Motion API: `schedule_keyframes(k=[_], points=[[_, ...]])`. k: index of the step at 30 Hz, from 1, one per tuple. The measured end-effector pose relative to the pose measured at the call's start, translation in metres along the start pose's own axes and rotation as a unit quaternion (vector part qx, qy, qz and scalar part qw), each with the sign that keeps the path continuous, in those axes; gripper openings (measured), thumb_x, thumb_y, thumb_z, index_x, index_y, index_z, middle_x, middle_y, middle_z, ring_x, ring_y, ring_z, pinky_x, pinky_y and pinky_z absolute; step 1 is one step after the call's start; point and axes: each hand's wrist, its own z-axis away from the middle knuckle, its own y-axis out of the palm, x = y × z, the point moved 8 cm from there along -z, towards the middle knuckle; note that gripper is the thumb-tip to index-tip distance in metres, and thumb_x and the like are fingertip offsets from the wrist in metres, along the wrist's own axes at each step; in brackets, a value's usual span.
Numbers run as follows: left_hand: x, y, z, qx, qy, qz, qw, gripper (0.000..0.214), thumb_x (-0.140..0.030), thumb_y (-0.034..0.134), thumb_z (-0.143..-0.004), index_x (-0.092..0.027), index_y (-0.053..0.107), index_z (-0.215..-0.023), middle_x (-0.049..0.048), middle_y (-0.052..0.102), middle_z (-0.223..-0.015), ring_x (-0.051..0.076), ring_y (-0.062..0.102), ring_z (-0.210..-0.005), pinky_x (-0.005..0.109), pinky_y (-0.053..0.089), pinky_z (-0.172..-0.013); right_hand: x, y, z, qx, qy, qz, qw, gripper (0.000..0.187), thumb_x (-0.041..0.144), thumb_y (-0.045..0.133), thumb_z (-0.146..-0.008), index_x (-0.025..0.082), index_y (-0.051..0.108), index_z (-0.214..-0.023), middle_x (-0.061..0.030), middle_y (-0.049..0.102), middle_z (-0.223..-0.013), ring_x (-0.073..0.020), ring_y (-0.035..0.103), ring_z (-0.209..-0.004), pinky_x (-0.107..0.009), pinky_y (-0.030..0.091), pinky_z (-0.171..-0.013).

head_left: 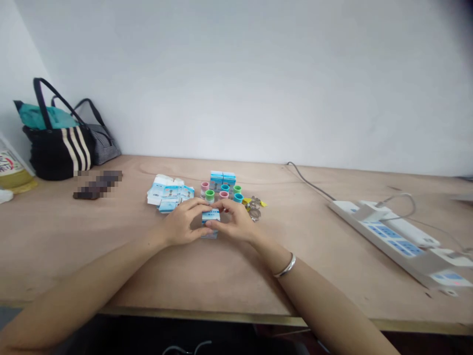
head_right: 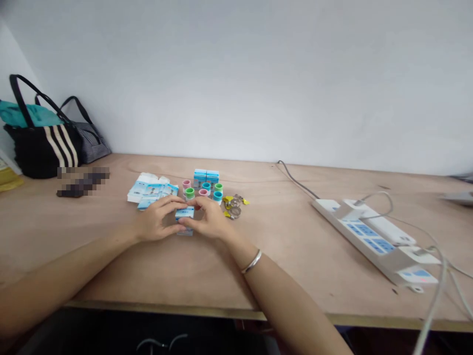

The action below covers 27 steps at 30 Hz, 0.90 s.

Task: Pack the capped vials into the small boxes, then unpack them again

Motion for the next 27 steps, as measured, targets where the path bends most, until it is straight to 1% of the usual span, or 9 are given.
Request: schedule_keyframes(k=[3,7,10,12,15,18,20,23,27], points=[[0.002,0.004,0.003,-0.031,-0.005,0.013,0.999,0.041,-0.035,0.061,-0.079,-0.023,0.048,-0.116,0.0081,0.058,-0.114,0.022,0.055,-0.109,0.038,0.045,-0.094,0.002,-0.004,-0.001,-0.008,-0.002,0.006,1.000,0.036,0.047,0.067,-0.072,0.018,0.067,-0.093,-0.0063,0.068,-0.088,-0.0180,0.059,-0.079,-0.030,0.044,-0.074],[0.013,0.005,0.010,-0.078,-0.042,0.033,0.996,0.069,-0.036,0.067,-0.074,-0.026,0.029,-0.131,0.0084,0.056,-0.118,0.024,0.056,-0.110,0.041,0.047,-0.092,0.005,-0.008,-0.003,-0.009,0.000,0.024,1.000,0.035,0.049,0.059,-0.078,0.018,0.070,-0.093,-0.0069,0.070,-0.084,-0.0180,0.060,-0.077,-0.028,0.044,-0.072],[0.017,0.007,0.014,-0.098,-0.050,0.049,0.993,0.079,-0.034,0.069,-0.073,-0.028,0.019,-0.134,0.0091,0.054,-0.121,0.024,0.056,-0.111,0.042,0.047,-0.093,0.010,-0.007,-0.006,0.002,-0.020,0.065,0.998,0.037,0.050,0.053,-0.083,0.019,0.071,-0.093,-0.0070,0.070,-0.079,-0.0163,0.058,-0.071,-0.027,0.042,-0.068],[0.016,0.008,0.015,-0.107,-0.045,0.052,0.992,0.079,-0.034,0.069,-0.072,-0.029,0.018,-0.133,0.0099,0.052,-0.122,0.024,0.056,-0.110,0.044,0.047,-0.094,0.010,-0.006,-0.008,0.005,-0.026,0.084,0.996,0.040,0.050,0.048,-0.086,0.017,0.071,-0.084,-0.0060,0.067,-0.070,-0.0145,0.056,-0.065,-0.025,0.040,-0.064],[0.012,0.009,0.015,-0.116,-0.025,0.061,0.991,0.077,-0.034,0.069,-0.072,-0.028,0.020,-0.131,0.0106,0.048,-0.124,0.023,0.058,-0.105,0.044,0.048,-0.093,-0.002,-0.009,-0.010,-0.040,0.036,0.074,0.996,0.051,0.051,0.038,-0.089,0.015,0.065,-0.065,-0.0019,0.054,-0.052,-0.0116,0.049,-0.052,-0.023,0.035,-0.053],[0.009,0.006,0.014,-0.128,-0.011,0.071,0.989,0.071,-0.033,0.070,-0.071,-0.026,0.027,-0.127,0.0098,0.047,-0.122,0.022,0.058,-0.104,0.042,0.049,-0.092,-0.016,-0.015,-0.006,-0.110,0.111,-0.006,0.988,0.040,0.049,0.041,-0.088,0.015,0.061,-0.090,0.0005,0.054,-0.054,-0.0120,0.049,-0.049,-0.023,0.036,-0.050],[0.010,0.005,0.012,-0.126,-0.022,0.062,0.990,0.063,-0.033,0.071,-0.069,-0.025,0.035,-0.121,0.0096,0.047,-0.120,0.023,0.055,-0.108,0.041,0.049,-0.091,-0.017,-0.022,-0.002,-0.161,0.122,-0.033,0.979,0.036,0.046,0.047,-0.086,0.016,0.054,-0.105,0.0005,0.057,-0.061,-0.0131,0.052,-0.053,-0.024,0.039,-0.052],[0.014,0.005,0.009,-0.102,-0.057,0.066,0.991,0.057,-0.035,0.073,-0.066,-0.024,0.044,-0.114,0.0090,0.051,-0.117,0.024,0.055,-0.108,0.040,0.049,-0.090,0.004,-0.035,0.002,-0.193,0.037,0.010,0.980,0.024,0.042,0.053,-0.083,0.019,0.056,-0.090,-0.0026,0.057,-0.069,-0.0150,0.054,-0.064,-0.027,0.043,-0.061],[0.022,0.010,0.009,-0.077,-0.100,0.101,0.987,0.062,-0.040,0.074,-0.065,-0.023,0.046,-0.117,0.0067,0.059,-0.111,0.023,0.059,-0.099,0.039,0.049,-0.087,0.041,-0.020,0.001,-0.047,-0.132,0.094,0.986,0.022,0.037,0.054,-0.085,0.020,0.064,-0.077,-0.0070,0.062,-0.087,-0.0188,0.053,-0.084,-0.035,0.039,-0.080]])
